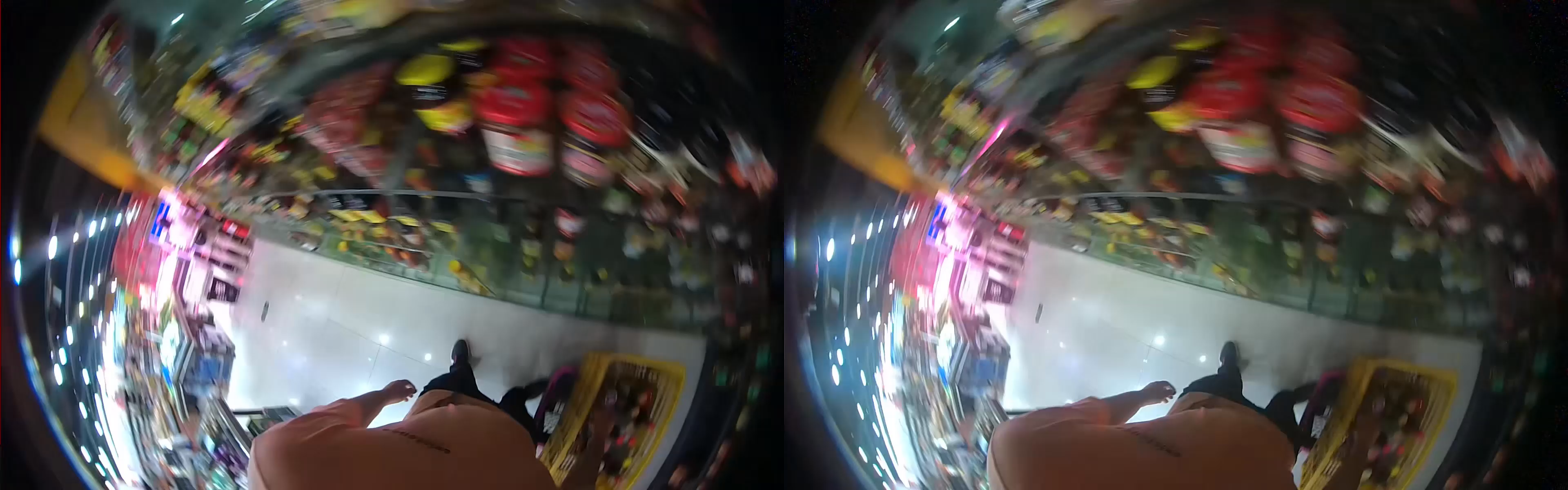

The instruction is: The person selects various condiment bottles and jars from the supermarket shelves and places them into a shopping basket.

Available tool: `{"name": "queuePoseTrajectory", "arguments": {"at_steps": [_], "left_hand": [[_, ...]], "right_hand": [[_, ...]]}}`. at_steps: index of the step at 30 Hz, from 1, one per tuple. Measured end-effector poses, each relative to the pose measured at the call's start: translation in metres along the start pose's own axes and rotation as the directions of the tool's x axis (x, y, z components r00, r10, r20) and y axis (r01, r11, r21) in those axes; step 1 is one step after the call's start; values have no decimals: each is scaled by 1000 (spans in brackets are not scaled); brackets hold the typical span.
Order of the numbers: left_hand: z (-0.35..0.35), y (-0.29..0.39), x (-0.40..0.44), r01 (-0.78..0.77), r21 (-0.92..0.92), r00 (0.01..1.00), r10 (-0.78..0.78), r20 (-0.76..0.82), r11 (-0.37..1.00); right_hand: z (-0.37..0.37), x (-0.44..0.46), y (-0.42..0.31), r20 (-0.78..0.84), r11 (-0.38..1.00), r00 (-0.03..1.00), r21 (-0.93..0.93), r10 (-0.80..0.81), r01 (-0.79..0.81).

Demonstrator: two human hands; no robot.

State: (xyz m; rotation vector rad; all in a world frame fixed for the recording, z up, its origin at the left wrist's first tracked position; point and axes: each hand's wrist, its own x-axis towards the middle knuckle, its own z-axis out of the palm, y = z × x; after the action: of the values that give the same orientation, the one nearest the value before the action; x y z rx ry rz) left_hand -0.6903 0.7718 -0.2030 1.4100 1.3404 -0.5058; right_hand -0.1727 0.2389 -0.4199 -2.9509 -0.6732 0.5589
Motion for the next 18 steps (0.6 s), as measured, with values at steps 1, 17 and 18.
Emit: {"name": "queuePoseTrajectory", "arguments": {"at_steps": [1, 17, 18], "left_hand": [[-8, -4, 18, -96, -1, 995, 96, 15, 995], [-558, 302, -187, -813, 568, -539, 205, -817, 126], [-585, 317, -215, -767, 635, -602, 241, -761, 88]], "right_hand": [[-13, -6, -6, -8, 997, 997, -12, 73, -73], [27, -34, -262, 324, 973, 944, 229, -65, -11], [34, -33, -289, 245, 804, 969, 571, 23, -164]]}}
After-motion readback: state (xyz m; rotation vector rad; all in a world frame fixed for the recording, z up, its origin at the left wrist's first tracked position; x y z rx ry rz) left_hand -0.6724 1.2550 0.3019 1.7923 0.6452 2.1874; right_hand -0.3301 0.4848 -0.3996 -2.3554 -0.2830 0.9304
